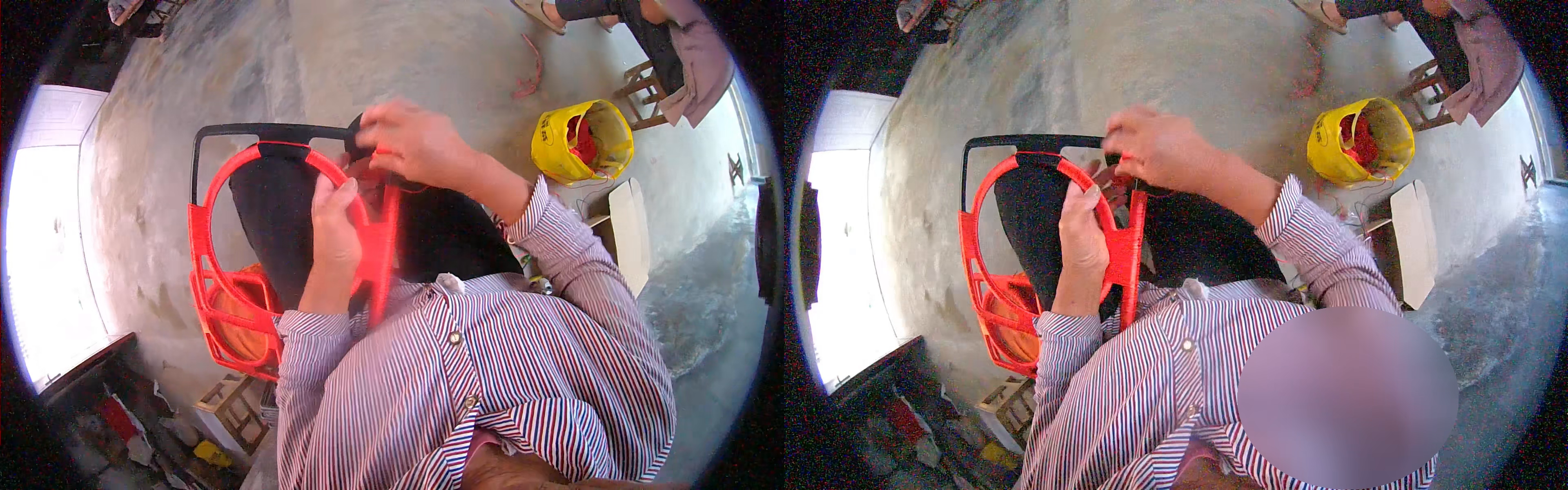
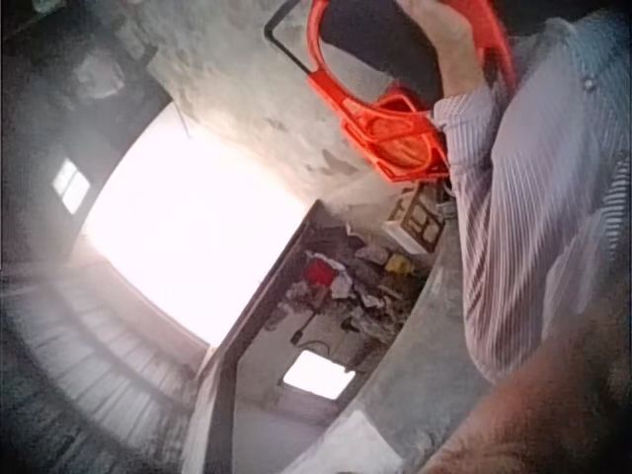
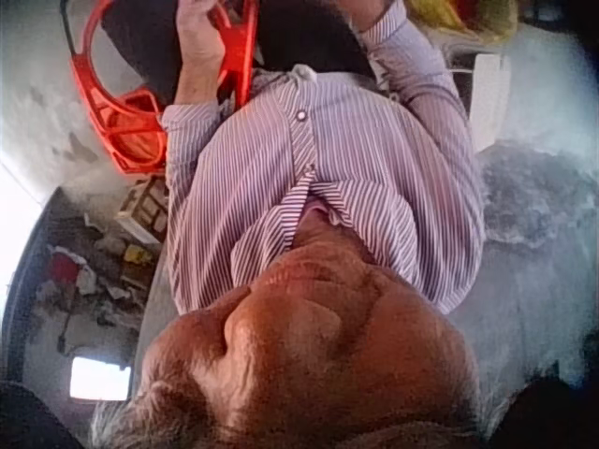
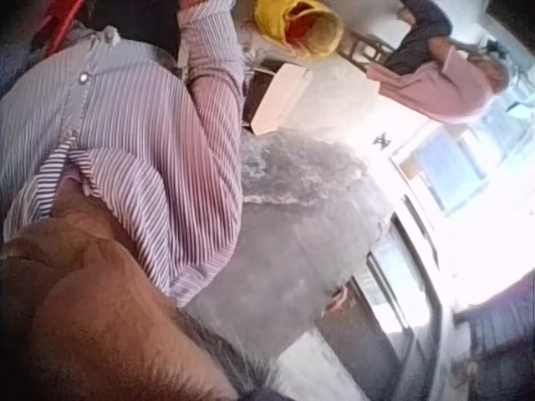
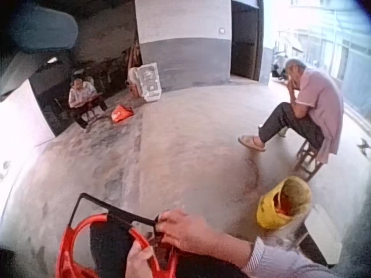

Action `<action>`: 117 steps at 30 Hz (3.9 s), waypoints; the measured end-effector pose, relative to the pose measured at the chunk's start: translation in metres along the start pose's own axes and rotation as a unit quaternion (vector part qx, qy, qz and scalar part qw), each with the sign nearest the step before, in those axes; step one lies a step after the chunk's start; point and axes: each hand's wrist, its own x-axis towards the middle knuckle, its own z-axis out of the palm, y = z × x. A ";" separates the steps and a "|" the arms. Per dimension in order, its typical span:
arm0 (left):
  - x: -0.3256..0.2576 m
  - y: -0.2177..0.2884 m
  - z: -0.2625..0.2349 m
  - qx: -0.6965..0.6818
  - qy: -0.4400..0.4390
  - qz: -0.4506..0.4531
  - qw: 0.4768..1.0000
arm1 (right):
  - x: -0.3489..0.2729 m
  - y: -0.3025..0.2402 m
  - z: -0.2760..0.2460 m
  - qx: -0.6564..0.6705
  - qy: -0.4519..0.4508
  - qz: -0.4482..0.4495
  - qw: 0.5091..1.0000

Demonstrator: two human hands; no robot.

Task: Wrapping red plastic cord around a frame for furniture manufacturing.

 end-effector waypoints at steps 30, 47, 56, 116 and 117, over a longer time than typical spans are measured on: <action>0.002 0.002 -0.001 -0.103 -0.118 -0.298 0.942 | -0.070 -0.018 0.008 0.813 0.320 0.270 0.404; 0.003 0.006 -0.005 -0.009 -0.058 -0.232 0.971 | -0.107 -0.049 -0.104 0.679 0.284 0.022 0.677; 0.002 0.010 0.000 -0.069 -0.090 -0.186 0.976 | -0.057 -0.059 -0.003 0.470 0.152 0.378 0.783; -0.029 0.013 0.047 0.240 -0.115 0.021 0.964 | -0.111 -0.117 -0.016 0.228 -0.137 0.181 0.947; -0.034 0.019 0.053 0.245 -0.113 0.018 0.963 | -0.114 -0.116 -0.015 0.226 -0.130 0.186 0.947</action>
